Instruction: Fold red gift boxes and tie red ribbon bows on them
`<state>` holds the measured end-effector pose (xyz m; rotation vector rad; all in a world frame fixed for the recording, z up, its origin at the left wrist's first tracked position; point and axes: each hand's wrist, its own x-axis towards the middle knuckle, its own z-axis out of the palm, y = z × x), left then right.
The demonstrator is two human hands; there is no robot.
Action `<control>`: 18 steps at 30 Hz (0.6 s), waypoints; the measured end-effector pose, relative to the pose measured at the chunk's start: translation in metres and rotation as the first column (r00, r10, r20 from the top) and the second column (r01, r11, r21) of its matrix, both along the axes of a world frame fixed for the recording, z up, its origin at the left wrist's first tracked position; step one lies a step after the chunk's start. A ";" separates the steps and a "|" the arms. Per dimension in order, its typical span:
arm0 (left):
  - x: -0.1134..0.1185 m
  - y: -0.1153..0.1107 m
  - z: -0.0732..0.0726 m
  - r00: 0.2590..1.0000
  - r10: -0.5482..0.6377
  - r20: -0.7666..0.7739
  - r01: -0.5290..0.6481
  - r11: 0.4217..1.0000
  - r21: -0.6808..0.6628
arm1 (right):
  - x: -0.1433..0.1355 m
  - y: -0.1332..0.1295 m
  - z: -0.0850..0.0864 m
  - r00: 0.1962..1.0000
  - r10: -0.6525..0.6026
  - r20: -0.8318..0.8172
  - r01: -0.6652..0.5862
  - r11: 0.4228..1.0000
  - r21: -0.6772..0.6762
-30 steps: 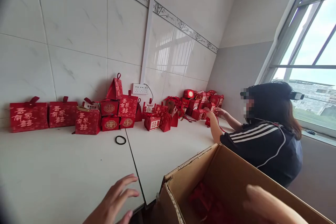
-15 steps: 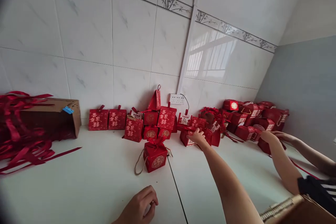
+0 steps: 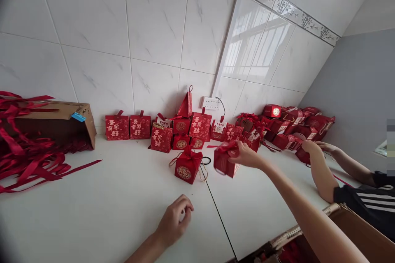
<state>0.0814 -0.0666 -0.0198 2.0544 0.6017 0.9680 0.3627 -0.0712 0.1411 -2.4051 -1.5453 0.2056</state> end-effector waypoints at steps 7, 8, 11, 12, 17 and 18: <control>-0.010 0.016 0.019 0.879 0.313 0.361 -0.107 0.866 -0.489 | -0.087 -0.070 0.016 0.670 0.598 -0.440 -0.707 0.696 -0.130; -0.013 0.019 0.021 0.886 0.277 0.372 -0.059 0.863 -0.501 | -0.098 -0.066 0.007 0.594 0.651 -0.473 -0.773 0.625 -0.111; -0.027 0.025 0.020 0.879 0.167 0.446 0.156 0.783 -0.602 | -0.128 -0.046 -0.035 0.486 0.771 -0.412 -0.856 0.514 -0.049; -0.033 0.025 0.018 0.872 0.159 0.463 0.197 0.751 -0.630 | -0.137 -0.039 -0.050 0.494 0.790 -0.364 -0.854 0.520 -0.030; -0.078 0.015 0.018 0.866 0.256 0.431 0.041 0.821 -0.570 | -0.173 -0.008 -0.073 0.660 0.722 -0.210 -0.751 0.636 -0.174; -0.087 0.011 0.021 0.880 0.288 0.378 -0.048 0.845 -0.532 | -0.177 0.002 -0.065 0.684 0.706 -0.183 -0.728 0.646 -0.229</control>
